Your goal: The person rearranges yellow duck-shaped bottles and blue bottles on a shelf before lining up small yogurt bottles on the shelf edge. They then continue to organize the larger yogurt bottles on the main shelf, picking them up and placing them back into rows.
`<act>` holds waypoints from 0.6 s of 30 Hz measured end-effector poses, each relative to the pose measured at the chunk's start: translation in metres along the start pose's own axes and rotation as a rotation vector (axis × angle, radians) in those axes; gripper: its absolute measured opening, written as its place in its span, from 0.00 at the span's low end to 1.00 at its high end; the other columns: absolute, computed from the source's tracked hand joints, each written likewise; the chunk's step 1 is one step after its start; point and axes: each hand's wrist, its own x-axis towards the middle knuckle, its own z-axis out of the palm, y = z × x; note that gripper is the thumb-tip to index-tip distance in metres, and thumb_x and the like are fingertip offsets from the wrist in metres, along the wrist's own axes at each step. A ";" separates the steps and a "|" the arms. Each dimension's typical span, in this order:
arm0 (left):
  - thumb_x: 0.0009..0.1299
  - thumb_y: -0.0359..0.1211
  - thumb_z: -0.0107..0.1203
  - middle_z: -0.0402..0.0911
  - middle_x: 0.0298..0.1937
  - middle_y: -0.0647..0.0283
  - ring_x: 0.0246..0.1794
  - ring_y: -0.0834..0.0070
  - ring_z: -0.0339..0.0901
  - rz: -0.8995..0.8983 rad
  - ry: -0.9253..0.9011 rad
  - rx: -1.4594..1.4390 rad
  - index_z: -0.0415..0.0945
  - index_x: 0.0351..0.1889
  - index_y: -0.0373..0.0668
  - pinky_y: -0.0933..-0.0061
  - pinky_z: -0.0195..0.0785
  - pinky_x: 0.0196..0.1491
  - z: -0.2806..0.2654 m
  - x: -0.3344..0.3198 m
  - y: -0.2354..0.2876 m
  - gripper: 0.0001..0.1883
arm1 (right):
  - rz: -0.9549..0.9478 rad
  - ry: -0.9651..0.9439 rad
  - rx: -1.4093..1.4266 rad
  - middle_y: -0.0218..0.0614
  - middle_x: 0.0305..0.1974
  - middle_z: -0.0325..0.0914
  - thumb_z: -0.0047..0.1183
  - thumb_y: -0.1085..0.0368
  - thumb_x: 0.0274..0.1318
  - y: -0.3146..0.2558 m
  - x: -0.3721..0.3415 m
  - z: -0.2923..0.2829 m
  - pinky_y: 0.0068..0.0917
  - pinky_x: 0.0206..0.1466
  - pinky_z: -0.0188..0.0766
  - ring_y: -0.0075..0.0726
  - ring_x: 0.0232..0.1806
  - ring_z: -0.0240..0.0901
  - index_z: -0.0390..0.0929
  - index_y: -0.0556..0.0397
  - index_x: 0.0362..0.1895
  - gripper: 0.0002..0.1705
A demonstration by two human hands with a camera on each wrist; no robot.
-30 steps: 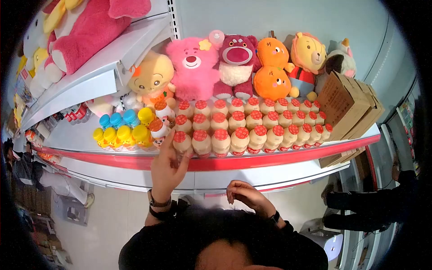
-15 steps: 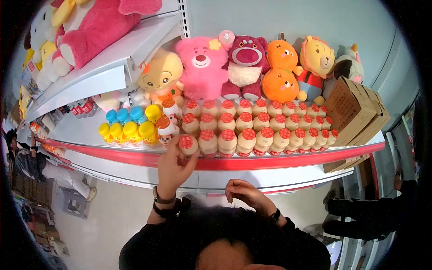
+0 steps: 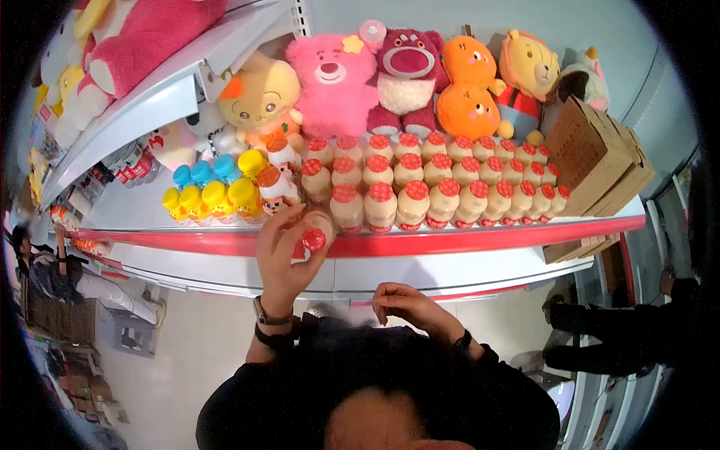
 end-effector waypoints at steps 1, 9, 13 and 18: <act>0.48 0.30 0.76 0.80 0.51 0.54 0.49 0.59 0.77 0.038 0.001 -0.020 0.73 0.51 0.43 0.60 0.72 0.52 0.001 -0.002 -0.004 0.31 | -0.006 0.005 -0.014 0.33 0.30 0.72 0.48 0.62 0.68 -0.002 -0.003 0.003 0.26 0.43 0.70 0.30 0.34 0.71 0.73 0.56 0.38 0.10; 0.48 0.31 0.76 0.84 0.43 0.56 0.40 0.61 0.82 0.061 0.127 -0.082 0.74 0.46 0.41 0.66 0.77 0.42 -0.031 -0.019 0.018 0.28 | 0.017 0.077 0.038 0.30 0.31 0.75 0.52 0.60 0.66 0.010 -0.006 -0.002 0.24 0.41 0.71 0.25 0.33 0.72 0.75 0.55 0.39 0.10; 0.48 0.32 0.76 0.85 0.40 0.59 0.38 0.63 0.83 -0.041 -0.126 -0.332 0.77 0.44 0.43 0.68 0.76 0.41 -0.032 -0.034 0.028 0.25 | 0.025 0.126 0.013 0.32 0.29 0.72 0.48 0.60 0.68 0.010 0.000 -0.002 0.26 0.41 0.70 0.30 0.33 0.71 0.73 0.54 0.37 0.11; 0.50 0.34 0.76 0.84 0.40 0.60 0.36 0.66 0.81 -0.180 -0.489 -0.466 0.79 0.42 0.42 0.69 0.74 0.36 0.002 -0.084 0.015 0.23 | 0.072 0.150 -0.114 0.35 0.33 0.77 0.53 0.56 0.66 0.044 0.024 -0.033 0.26 0.39 0.74 0.29 0.34 0.75 0.73 0.55 0.44 0.15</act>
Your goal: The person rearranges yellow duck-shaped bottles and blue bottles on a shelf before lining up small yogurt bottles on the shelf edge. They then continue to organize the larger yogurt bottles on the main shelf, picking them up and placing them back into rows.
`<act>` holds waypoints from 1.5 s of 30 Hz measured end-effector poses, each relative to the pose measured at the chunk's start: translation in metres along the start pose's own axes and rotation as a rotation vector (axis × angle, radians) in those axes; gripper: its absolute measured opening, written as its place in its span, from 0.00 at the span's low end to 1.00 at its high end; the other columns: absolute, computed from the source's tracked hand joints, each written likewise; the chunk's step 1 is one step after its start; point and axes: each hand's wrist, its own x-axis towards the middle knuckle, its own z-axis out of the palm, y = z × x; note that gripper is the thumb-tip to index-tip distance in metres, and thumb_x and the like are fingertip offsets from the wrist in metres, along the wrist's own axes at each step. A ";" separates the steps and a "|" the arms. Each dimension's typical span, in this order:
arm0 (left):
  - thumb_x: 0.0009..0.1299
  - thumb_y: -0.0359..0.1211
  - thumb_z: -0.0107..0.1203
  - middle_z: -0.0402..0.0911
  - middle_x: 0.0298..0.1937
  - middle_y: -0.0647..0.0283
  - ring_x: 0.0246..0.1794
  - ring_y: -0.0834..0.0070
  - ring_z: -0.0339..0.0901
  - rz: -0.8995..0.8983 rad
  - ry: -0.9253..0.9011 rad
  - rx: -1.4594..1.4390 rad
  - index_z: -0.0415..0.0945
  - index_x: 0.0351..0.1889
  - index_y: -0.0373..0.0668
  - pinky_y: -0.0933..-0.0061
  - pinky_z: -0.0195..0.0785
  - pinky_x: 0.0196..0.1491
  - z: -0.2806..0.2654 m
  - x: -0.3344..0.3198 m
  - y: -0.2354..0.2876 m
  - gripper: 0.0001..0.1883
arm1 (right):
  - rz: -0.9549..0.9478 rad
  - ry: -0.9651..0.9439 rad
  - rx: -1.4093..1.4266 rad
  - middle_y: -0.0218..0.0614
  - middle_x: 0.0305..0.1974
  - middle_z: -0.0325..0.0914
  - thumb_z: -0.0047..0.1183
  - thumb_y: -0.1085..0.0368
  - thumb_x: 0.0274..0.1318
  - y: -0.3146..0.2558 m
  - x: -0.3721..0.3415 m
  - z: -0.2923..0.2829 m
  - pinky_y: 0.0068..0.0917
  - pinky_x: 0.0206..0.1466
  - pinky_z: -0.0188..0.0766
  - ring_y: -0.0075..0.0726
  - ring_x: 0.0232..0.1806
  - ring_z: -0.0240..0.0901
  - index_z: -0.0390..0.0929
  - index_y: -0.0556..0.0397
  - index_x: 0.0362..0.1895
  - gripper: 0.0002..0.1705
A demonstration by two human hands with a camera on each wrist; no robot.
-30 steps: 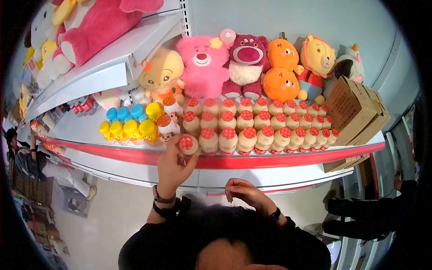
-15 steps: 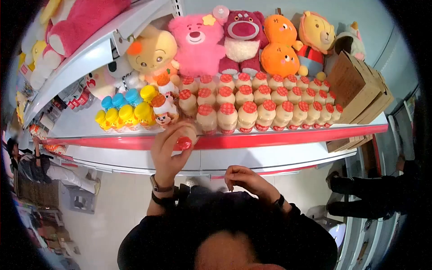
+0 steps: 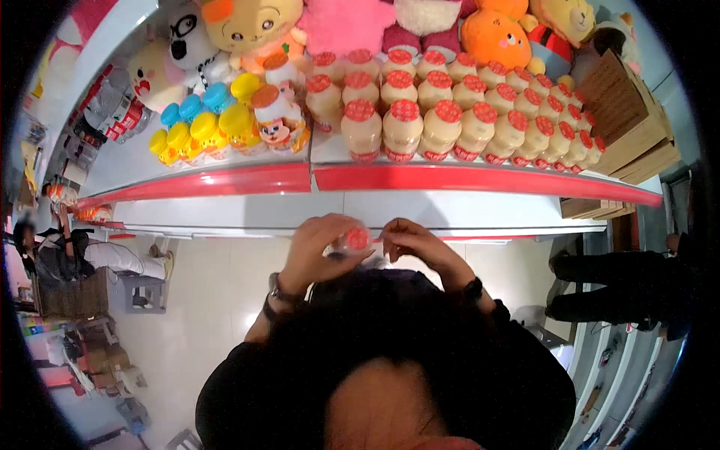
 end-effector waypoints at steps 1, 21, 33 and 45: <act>0.50 0.34 0.76 0.83 0.40 0.61 0.35 0.68 0.81 -0.076 -0.078 -0.069 0.78 0.43 0.43 0.69 0.74 0.36 0.014 -0.009 -0.017 0.24 | 0.044 0.016 -0.091 0.35 0.34 0.78 0.53 0.55 0.66 0.007 0.006 -0.009 0.26 0.39 0.75 0.28 0.35 0.76 0.73 0.55 0.46 0.16; 0.57 0.36 0.70 0.79 0.46 0.56 0.47 0.60 0.79 -0.420 -0.054 -0.020 0.72 0.49 0.42 0.64 0.76 0.48 0.129 -0.048 -0.182 0.25 | 0.100 -0.005 -0.285 0.34 0.40 0.77 0.54 0.61 0.67 0.045 -0.010 -0.039 0.26 0.45 0.77 0.27 0.43 0.76 0.74 0.56 0.47 0.12; 0.61 0.37 0.61 0.79 0.43 0.54 0.46 0.51 0.77 -0.324 -0.151 0.181 0.71 0.49 0.47 0.54 0.72 0.50 0.125 -0.047 -0.189 0.19 | 0.073 0.008 -0.365 0.38 0.40 0.80 0.56 0.53 0.64 0.048 -0.012 -0.040 0.29 0.46 0.75 0.31 0.41 0.78 0.75 0.58 0.47 0.20; 0.58 0.46 0.67 0.75 0.56 0.48 0.57 0.48 0.72 -0.413 -0.141 0.290 0.65 0.61 0.43 0.51 0.67 0.58 0.131 -0.052 -0.189 0.36 | 0.085 -0.020 -0.506 0.39 0.39 0.82 0.56 0.50 0.64 0.043 -0.010 -0.027 0.30 0.47 0.74 0.33 0.43 0.78 0.77 0.57 0.47 0.22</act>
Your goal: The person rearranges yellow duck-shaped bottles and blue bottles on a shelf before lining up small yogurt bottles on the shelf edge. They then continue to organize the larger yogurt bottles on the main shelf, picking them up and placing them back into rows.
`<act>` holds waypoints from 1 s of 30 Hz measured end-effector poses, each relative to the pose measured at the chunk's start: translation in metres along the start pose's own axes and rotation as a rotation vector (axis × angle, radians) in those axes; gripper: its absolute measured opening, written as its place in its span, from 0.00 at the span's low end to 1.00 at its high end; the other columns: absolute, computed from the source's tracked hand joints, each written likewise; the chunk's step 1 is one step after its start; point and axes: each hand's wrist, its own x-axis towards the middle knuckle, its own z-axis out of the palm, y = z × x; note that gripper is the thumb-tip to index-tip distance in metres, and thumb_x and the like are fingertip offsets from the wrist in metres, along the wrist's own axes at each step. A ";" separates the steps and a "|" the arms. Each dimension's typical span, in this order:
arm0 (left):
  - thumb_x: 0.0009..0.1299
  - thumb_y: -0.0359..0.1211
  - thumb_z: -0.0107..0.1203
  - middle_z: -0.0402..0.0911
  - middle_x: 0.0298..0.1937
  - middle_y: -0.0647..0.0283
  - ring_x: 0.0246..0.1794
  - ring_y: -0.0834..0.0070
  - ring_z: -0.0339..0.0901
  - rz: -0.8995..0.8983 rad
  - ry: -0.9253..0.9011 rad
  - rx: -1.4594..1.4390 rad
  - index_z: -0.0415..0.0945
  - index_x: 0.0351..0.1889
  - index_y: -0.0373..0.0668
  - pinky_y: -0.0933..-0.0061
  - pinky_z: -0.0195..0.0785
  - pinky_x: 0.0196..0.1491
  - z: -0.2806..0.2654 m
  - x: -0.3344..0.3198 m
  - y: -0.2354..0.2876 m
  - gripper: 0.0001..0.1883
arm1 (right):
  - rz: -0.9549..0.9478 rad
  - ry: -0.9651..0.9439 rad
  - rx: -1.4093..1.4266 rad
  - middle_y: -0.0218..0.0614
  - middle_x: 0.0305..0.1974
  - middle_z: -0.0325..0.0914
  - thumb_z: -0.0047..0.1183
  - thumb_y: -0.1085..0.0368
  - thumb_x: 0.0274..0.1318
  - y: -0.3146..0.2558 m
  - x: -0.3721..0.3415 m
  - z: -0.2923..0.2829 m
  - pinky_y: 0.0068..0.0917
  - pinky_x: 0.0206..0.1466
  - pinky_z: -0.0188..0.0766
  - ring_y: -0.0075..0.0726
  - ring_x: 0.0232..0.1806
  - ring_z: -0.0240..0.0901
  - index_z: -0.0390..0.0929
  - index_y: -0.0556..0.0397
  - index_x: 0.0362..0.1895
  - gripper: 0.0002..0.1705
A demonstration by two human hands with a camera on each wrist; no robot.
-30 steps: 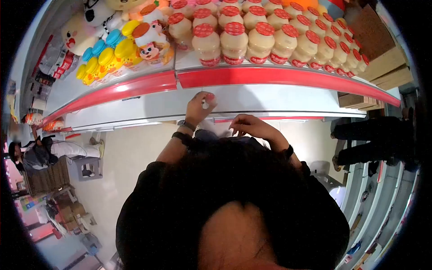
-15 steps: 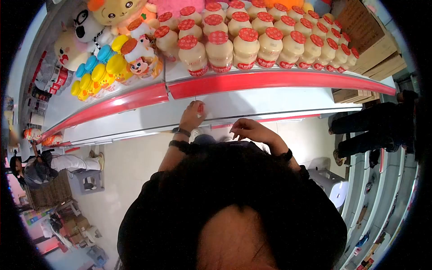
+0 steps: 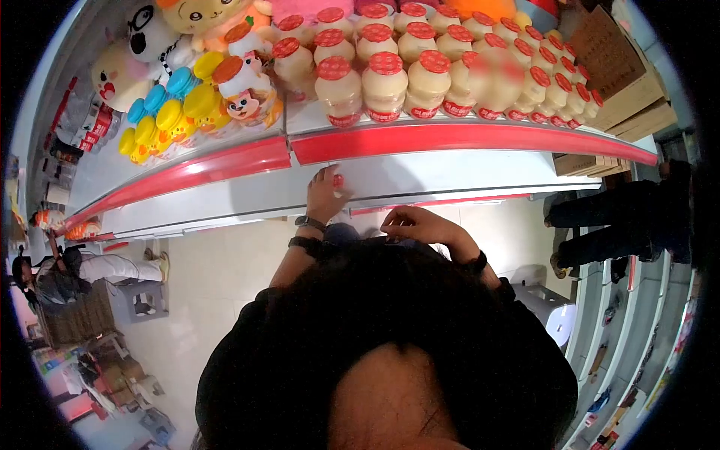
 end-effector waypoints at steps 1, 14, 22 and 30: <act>0.57 0.46 0.67 0.74 0.57 0.48 0.58 0.48 0.72 -0.017 0.021 0.006 0.64 0.63 0.43 0.50 0.66 0.60 -0.009 -0.001 0.013 0.38 | -0.010 0.003 -0.026 0.39 0.39 0.82 0.56 0.50 0.64 -0.001 0.000 0.001 0.30 0.47 0.74 0.32 0.42 0.78 0.77 0.57 0.47 0.22; 0.59 0.44 0.69 0.65 0.67 0.42 0.68 0.45 0.63 0.030 0.072 -0.058 0.55 0.71 0.38 0.51 0.59 0.68 -0.015 -0.013 0.021 0.46 | -0.014 -0.023 -0.097 0.36 0.37 0.80 0.56 0.51 0.64 -0.002 0.014 0.006 0.29 0.44 0.73 0.30 0.39 0.76 0.77 0.55 0.46 0.20; 0.60 0.44 0.67 0.60 0.71 0.42 0.71 0.45 0.58 0.033 0.022 -0.025 0.54 0.74 0.47 0.49 0.56 0.69 -0.017 -0.022 0.031 0.46 | -0.024 -0.097 -0.120 0.32 0.36 0.79 0.54 0.56 0.67 -0.012 0.013 0.008 0.25 0.44 0.73 0.24 0.38 0.75 0.78 0.55 0.46 0.15; 0.56 0.46 0.68 0.45 0.76 0.42 0.73 0.42 0.53 0.017 0.027 -0.105 0.45 0.78 0.52 0.47 0.54 0.70 -0.019 -0.027 0.047 0.54 | -0.062 -0.118 -0.142 0.39 0.38 0.82 0.55 0.53 0.65 0.003 0.015 0.009 0.32 0.47 0.74 0.32 0.40 0.78 0.78 0.54 0.46 0.18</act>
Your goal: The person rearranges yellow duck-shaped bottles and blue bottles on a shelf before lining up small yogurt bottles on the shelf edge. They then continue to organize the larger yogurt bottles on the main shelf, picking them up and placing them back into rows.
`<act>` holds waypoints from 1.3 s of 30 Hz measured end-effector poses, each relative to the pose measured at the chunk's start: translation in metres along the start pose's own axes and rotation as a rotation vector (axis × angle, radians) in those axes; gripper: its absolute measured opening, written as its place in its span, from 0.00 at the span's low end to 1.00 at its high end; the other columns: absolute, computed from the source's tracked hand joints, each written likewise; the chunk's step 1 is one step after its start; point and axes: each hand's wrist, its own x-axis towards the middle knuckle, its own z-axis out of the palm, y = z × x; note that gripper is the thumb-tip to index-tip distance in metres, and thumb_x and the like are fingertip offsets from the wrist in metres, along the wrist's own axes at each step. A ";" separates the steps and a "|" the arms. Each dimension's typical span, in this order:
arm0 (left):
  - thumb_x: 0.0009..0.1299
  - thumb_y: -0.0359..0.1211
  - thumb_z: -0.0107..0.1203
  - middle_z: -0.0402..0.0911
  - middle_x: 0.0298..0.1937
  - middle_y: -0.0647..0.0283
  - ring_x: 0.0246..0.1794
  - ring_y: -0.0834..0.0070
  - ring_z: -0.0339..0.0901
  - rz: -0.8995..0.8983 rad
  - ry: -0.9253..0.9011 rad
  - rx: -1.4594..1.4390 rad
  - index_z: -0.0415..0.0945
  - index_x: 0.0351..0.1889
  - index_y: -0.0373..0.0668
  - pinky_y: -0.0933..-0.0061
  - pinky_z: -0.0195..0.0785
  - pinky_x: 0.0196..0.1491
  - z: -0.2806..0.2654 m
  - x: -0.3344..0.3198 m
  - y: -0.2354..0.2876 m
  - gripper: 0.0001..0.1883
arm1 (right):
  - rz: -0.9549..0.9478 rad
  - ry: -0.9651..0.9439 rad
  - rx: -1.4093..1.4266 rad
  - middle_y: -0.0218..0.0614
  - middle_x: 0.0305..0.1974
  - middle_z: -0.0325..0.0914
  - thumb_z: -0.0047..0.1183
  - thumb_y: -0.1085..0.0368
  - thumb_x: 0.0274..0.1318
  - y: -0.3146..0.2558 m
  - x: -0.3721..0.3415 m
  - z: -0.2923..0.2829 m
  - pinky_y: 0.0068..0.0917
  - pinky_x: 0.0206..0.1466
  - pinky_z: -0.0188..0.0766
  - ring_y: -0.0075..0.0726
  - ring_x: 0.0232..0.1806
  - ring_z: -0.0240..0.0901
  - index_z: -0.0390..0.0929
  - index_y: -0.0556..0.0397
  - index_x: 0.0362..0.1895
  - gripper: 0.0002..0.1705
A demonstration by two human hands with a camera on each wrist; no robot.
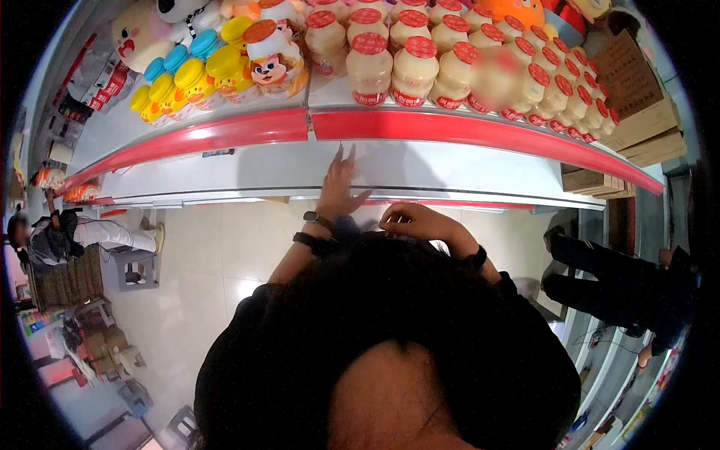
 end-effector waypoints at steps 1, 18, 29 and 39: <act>0.56 0.46 0.68 0.43 0.77 0.42 0.73 0.41 0.51 0.017 0.001 0.024 0.43 0.78 0.52 0.47 0.54 0.70 0.004 -0.001 -0.002 0.56 | -0.010 -0.003 -0.016 0.39 0.38 0.82 0.55 0.53 0.65 -0.001 0.000 -0.001 0.32 0.47 0.74 0.32 0.40 0.78 0.78 0.54 0.46 0.18; 0.56 0.48 0.68 0.42 0.76 0.39 0.75 0.38 0.45 0.084 0.035 0.104 0.42 0.78 0.49 0.42 0.50 0.70 -0.002 0.004 -0.018 0.56 | 0.022 0.021 -0.083 0.41 0.40 0.82 0.54 0.50 0.65 -0.019 0.005 -0.004 0.33 0.47 0.73 0.36 0.42 0.78 0.78 0.56 0.46 0.21; 0.57 0.51 0.67 0.48 0.73 0.36 0.73 0.37 0.48 0.011 -0.113 0.088 0.48 0.76 0.50 0.43 0.48 0.71 -0.007 0.009 -0.038 0.52 | 0.047 -0.049 -0.135 0.34 0.43 0.80 0.55 0.56 0.66 -0.055 0.012 -0.017 0.28 0.49 0.72 0.27 0.45 0.75 0.76 0.55 0.52 0.18; 0.55 0.53 0.67 0.54 0.70 0.37 0.69 0.37 0.55 0.140 -0.102 0.097 0.49 0.76 0.50 0.45 0.57 0.67 -0.007 0.008 -0.041 0.53 | -0.604 0.124 -0.178 0.46 0.52 0.78 0.59 0.75 0.51 -0.185 -0.042 -0.046 0.35 0.51 0.73 0.37 0.45 0.79 0.77 0.59 0.54 0.23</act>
